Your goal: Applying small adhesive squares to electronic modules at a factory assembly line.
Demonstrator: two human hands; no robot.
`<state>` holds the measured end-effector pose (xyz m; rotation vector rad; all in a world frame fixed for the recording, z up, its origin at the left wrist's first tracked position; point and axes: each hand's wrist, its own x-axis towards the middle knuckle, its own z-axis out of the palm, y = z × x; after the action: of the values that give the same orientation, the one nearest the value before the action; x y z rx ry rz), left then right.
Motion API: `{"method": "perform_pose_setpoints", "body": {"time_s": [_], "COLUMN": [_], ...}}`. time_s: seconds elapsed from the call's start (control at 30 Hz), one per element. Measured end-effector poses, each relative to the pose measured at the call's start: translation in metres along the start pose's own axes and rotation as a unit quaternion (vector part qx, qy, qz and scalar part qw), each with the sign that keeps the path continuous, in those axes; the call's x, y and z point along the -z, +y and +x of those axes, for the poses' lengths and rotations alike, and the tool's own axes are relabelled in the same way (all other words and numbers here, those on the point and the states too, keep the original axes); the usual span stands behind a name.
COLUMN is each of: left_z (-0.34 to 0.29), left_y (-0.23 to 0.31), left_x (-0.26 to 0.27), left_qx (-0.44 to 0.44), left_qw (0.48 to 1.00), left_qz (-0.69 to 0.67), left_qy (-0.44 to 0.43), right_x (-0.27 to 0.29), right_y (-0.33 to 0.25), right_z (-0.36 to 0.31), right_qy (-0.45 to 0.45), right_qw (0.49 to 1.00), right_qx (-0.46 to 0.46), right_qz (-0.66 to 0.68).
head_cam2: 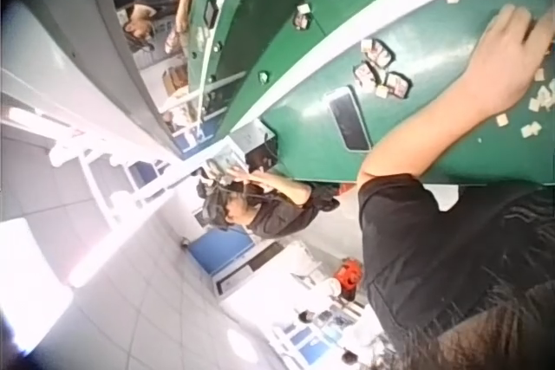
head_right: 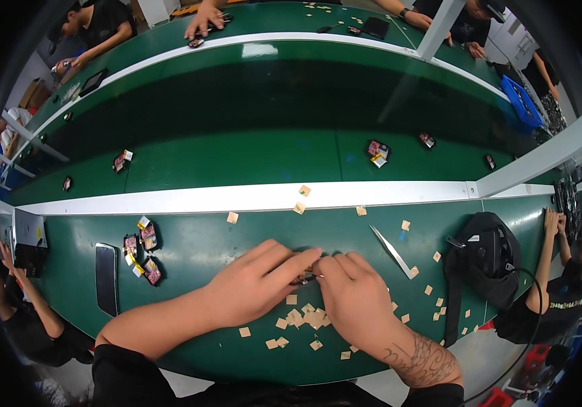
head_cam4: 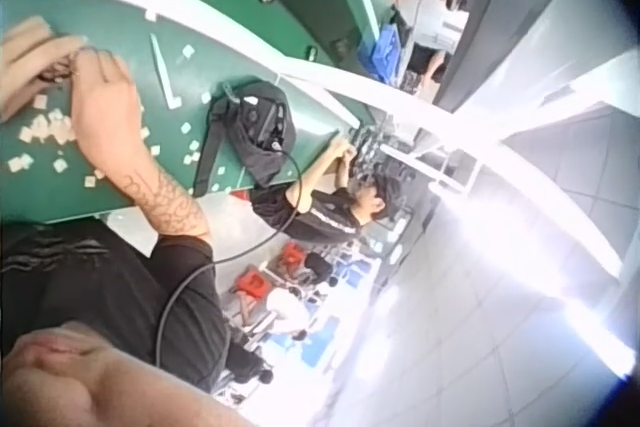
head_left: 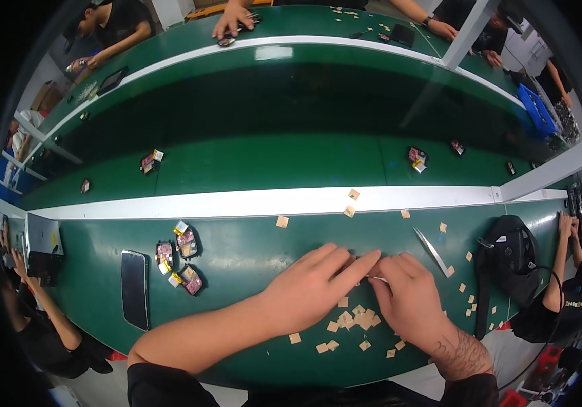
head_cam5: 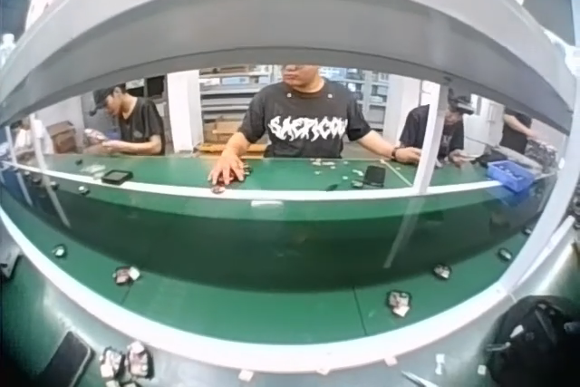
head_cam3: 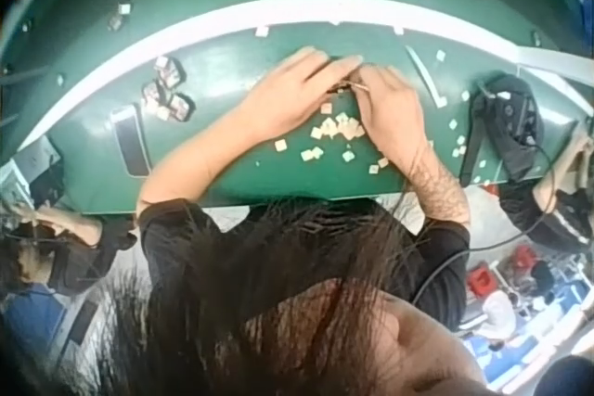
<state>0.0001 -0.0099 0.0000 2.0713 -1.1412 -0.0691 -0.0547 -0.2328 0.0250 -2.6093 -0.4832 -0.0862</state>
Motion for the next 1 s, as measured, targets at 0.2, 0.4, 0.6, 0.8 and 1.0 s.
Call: {"method": "perform_pose_setpoints", "body": {"time_s": [0.2,0.4,0.6,0.8,1.0], "left_z": [0.002,0.002,0.001,0.0,0.001], "left_y": [0.002,0.0,0.001,0.002,0.001], "left_x": [0.002,0.004,0.004,0.001,0.001], "left_qx": [0.044,0.063,0.046,0.012,0.013], "left_qw": [0.999,0.997,0.999,0.999,0.999], "left_qz": [-0.026,-0.022,0.003,0.033,0.02], "left_qy": [0.013,0.025,0.022,0.018,0.025], "right_x": [0.0,0.016,0.003,-0.001,-0.008], "right_y": [0.014,0.025,0.017,-0.002,0.009], "right_z": [0.004,0.011,0.006,0.006,0.006], "right_qy": [-0.001,-0.053,-0.017,0.009,0.013], "right_qw": [0.964,0.934,0.989,1.0,0.994], "right_qx": [-0.115,-0.18,-0.016,0.014,-0.027], "right_qz": [0.24,0.305,0.146,-0.02,0.103]}}
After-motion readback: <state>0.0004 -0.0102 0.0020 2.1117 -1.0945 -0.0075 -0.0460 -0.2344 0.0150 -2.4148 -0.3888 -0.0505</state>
